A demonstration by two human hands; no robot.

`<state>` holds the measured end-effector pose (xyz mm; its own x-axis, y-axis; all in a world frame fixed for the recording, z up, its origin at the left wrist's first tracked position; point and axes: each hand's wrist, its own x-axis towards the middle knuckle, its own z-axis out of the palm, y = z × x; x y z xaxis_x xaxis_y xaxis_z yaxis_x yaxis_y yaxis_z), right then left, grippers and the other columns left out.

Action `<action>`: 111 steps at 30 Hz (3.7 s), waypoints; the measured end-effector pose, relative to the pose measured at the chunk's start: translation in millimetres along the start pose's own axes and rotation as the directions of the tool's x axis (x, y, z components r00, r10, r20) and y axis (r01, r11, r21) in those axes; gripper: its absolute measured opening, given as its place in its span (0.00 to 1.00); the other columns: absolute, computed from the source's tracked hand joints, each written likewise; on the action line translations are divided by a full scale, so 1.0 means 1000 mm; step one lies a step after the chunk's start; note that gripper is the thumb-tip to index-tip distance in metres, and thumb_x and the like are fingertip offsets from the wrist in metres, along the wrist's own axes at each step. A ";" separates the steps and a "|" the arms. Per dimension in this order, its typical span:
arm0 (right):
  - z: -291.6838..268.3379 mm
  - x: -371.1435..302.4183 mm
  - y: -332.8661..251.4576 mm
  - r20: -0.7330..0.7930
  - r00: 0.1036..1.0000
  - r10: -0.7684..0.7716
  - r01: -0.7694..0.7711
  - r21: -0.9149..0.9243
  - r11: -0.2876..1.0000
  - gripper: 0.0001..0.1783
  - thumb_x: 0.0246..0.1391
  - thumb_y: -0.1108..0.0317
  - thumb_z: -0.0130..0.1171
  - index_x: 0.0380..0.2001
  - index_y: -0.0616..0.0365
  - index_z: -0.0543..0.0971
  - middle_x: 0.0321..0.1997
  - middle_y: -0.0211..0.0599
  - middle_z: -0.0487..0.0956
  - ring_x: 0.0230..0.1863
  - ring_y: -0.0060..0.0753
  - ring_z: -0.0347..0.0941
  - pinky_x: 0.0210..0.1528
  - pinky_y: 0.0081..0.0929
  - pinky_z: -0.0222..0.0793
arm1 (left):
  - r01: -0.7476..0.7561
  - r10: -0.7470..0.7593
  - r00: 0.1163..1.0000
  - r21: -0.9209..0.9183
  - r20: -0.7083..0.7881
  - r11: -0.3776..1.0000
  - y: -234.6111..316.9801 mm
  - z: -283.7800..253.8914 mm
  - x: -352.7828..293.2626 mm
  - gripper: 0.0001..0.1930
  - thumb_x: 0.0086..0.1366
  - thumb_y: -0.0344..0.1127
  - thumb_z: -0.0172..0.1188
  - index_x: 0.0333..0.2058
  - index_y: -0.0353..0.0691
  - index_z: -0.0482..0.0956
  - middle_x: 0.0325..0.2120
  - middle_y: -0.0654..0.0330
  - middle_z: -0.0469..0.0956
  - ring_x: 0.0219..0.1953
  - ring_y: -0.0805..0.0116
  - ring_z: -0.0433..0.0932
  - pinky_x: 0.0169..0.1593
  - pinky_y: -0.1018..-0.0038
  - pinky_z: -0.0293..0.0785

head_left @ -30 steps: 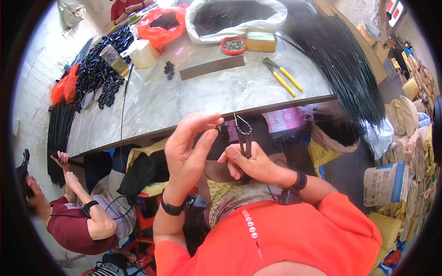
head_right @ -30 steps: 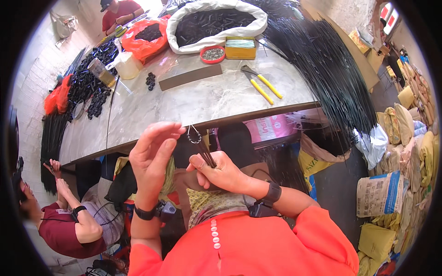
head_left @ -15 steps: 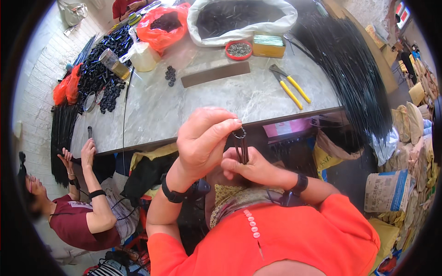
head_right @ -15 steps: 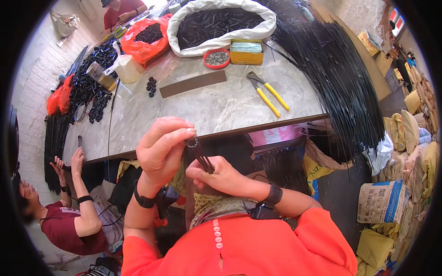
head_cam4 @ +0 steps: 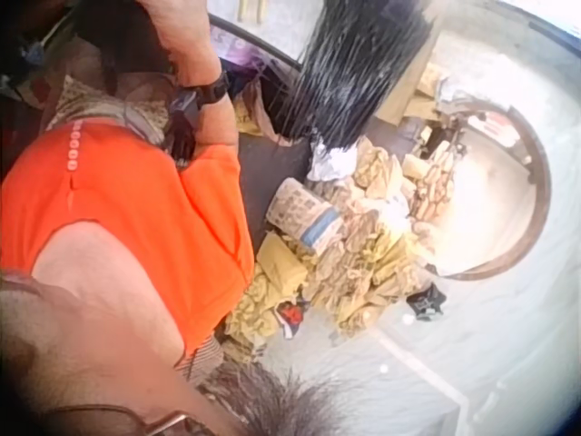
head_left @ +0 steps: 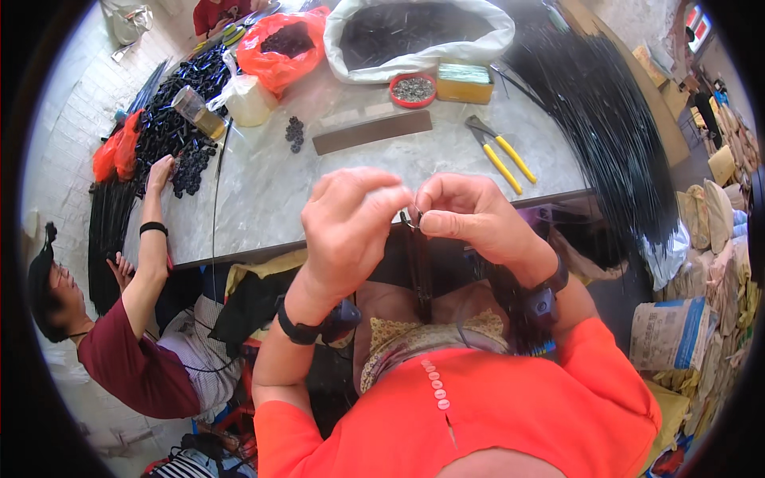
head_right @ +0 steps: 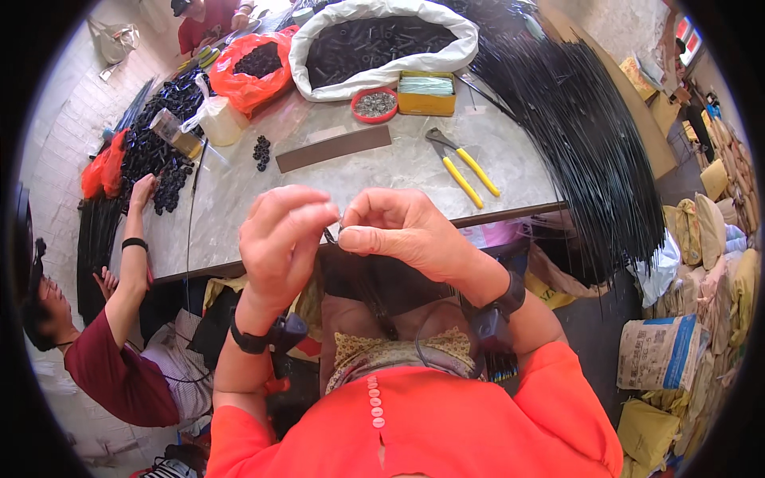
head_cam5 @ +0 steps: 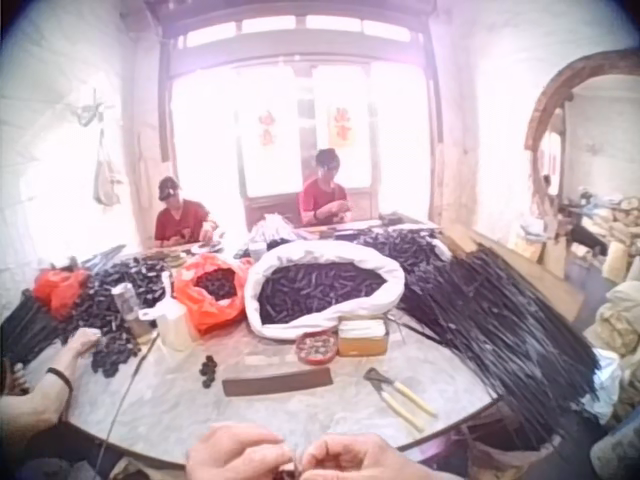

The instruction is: The person slides a black plastic component onto a bundle of long metal ribs, adjusts the alignment by hand, and uses yellow-handled pliers to secure the component.

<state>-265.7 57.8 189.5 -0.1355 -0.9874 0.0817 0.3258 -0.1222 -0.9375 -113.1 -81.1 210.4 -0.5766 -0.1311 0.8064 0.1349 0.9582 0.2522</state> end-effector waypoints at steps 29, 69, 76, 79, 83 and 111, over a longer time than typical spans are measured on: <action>0.022 0.003 0.021 0.055 0.997 -0.059 0.050 0.142 0.989 0.05 0.56 0.77 0.66 0.35 0.62 0.80 0.36 0.30 0.80 0.39 0.19 0.76 0.43 0.19 0.73 | 0.543 -0.616 0.551 -0.802 0.563 -0.248 0.026 -0.017 -0.053 0.08 0.61 0.21 0.65 0.38 0.35 0.80 0.35 0.60 0.82 0.35 0.74 0.79 0.45 0.77 0.75; -0.010 0.004 0.012 0.016 0.999 0.032 -0.033 0.047 0.998 0.10 0.61 0.66 0.62 0.37 0.63 0.81 0.42 0.36 0.80 0.35 0.20 0.75 0.36 0.18 0.71 | 0.589 -0.626 0.740 -0.687 0.247 0.425 0.044 0.001 -0.040 0.35 0.57 0.18 0.68 0.61 0.33 0.62 0.38 0.57 0.78 0.43 0.74 0.78 0.48 0.79 0.75; 0.003 0.008 0.009 -0.011 0.997 0.082 -0.081 0.090 0.993 0.12 0.65 0.60 0.58 0.35 0.58 0.80 0.37 0.28 0.79 0.34 0.15 0.73 0.35 0.17 0.69 | 0.569 -0.613 0.773 -0.609 0.166 0.552 0.049 -0.002 -0.045 0.30 0.60 0.19 0.66 0.59 0.33 0.63 0.39 0.56 0.79 0.42 0.74 0.79 0.47 0.79 0.76; 0.009 0.008 0.009 -0.045 0.994 0.096 -0.089 0.129 0.988 0.10 0.64 0.59 0.60 0.36 0.54 0.80 0.32 0.23 0.79 0.35 0.14 0.73 0.36 0.16 0.68 | 0.576 -0.632 0.760 -0.605 0.150 0.550 0.052 -0.004 -0.045 0.27 0.62 0.18 0.64 0.58 0.32 0.64 0.40 0.55 0.79 0.43 0.74 0.79 0.49 0.78 0.76; 0.013 0.009 0.011 -0.035 0.996 0.078 -0.072 0.129 0.989 0.10 0.64 0.60 0.59 0.37 0.54 0.80 0.33 0.23 0.79 0.35 0.13 0.73 0.37 0.16 0.68 | 0.563 -0.621 0.767 -0.633 0.161 0.531 0.048 -0.005 -0.050 0.23 0.63 0.18 0.62 0.56 0.31 0.67 0.40 0.55 0.79 0.43 0.74 0.79 0.49 0.78 0.76; 0.039 0.042 0.028 0.065 0.991 0.119 -0.129 0.177 0.976 0.08 0.66 0.64 0.54 0.35 0.56 0.76 0.35 0.29 0.79 0.36 0.18 0.72 0.41 0.19 0.67 | 0.452 -0.575 0.763 -0.880 0.295 0.148 0.004 -0.033 -0.080 0.14 0.64 0.17 0.60 0.48 0.27 0.75 0.42 0.54 0.79 0.42 0.70 0.80 0.48 0.76 0.77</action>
<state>-225.9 9.3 180.0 -0.0351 -0.9993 -0.0087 0.5009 -0.0101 -0.8654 -40.1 -75.5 164.2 -0.7554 -0.5762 0.3121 0.4679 -0.1409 0.8725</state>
